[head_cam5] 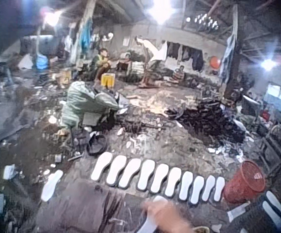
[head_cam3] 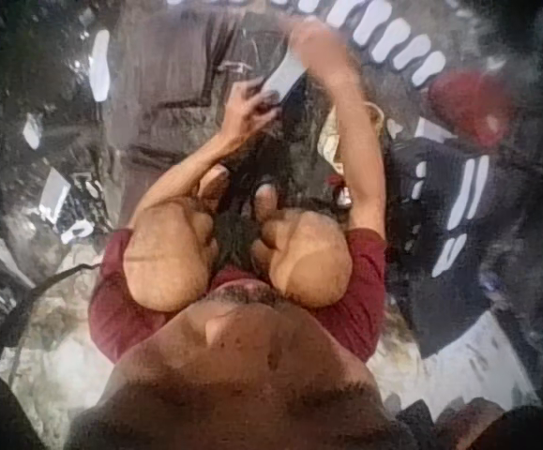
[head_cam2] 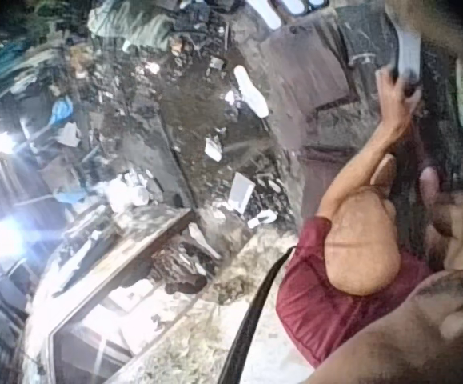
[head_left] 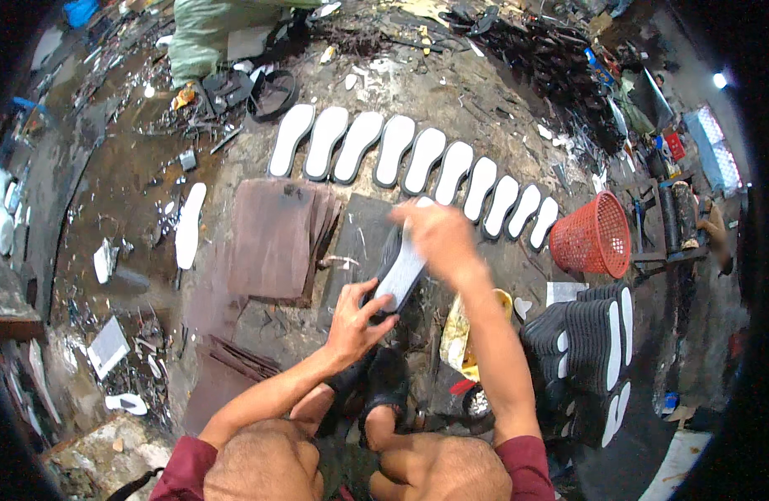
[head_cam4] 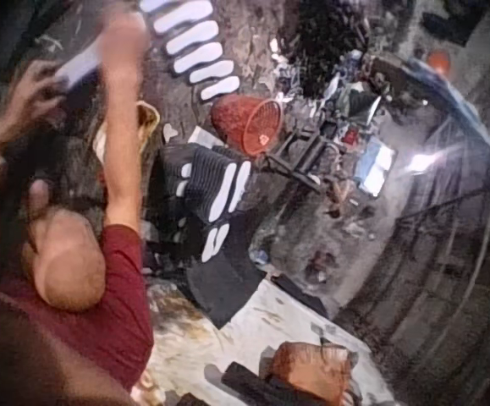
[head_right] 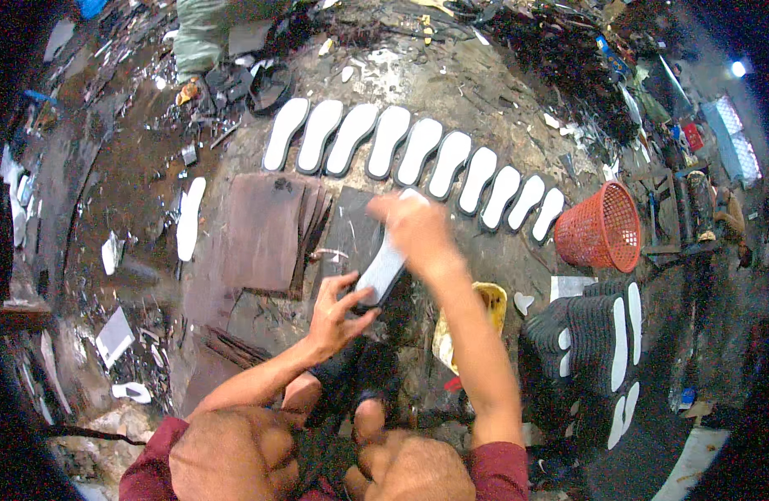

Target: The person sits on the floor and repeatedly picks up white insoles and black rubber soles, presses them together, and places the assembled slippers in a row. The person handles the components one at a time and continues the process throughout the clip.

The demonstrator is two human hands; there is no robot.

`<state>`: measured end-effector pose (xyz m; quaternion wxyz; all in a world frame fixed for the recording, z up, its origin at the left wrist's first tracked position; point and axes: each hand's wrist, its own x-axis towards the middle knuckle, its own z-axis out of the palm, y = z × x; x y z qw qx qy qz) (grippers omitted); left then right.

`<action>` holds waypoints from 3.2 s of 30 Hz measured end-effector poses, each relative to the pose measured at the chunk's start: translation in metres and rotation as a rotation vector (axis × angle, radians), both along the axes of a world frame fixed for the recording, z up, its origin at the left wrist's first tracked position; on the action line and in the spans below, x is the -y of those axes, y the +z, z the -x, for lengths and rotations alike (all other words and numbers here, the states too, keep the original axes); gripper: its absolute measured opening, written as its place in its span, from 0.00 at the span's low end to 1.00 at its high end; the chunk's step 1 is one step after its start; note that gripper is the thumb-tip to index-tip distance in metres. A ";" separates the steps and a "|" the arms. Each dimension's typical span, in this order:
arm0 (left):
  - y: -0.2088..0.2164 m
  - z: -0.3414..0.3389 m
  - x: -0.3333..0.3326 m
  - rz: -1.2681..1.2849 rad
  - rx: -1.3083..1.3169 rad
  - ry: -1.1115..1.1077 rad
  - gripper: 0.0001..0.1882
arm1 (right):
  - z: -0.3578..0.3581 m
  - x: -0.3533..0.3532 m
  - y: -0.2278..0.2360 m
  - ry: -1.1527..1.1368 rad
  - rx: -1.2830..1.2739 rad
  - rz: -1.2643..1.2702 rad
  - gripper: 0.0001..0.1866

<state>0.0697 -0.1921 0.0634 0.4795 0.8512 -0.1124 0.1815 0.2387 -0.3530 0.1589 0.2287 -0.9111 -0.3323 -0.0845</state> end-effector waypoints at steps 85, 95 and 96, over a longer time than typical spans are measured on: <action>-0.055 0.034 0.004 0.350 -0.259 0.059 0.70 | 0.165 -0.008 -0.021 -0.170 0.087 0.181 0.19; -0.059 0.044 -0.009 0.281 -0.378 -0.007 0.72 | 0.199 -0.006 -0.022 -0.135 0.133 0.180 0.18; -0.058 0.043 -0.009 0.262 -0.350 -0.006 0.72 | 0.201 -0.006 -0.020 -0.134 0.114 0.174 0.20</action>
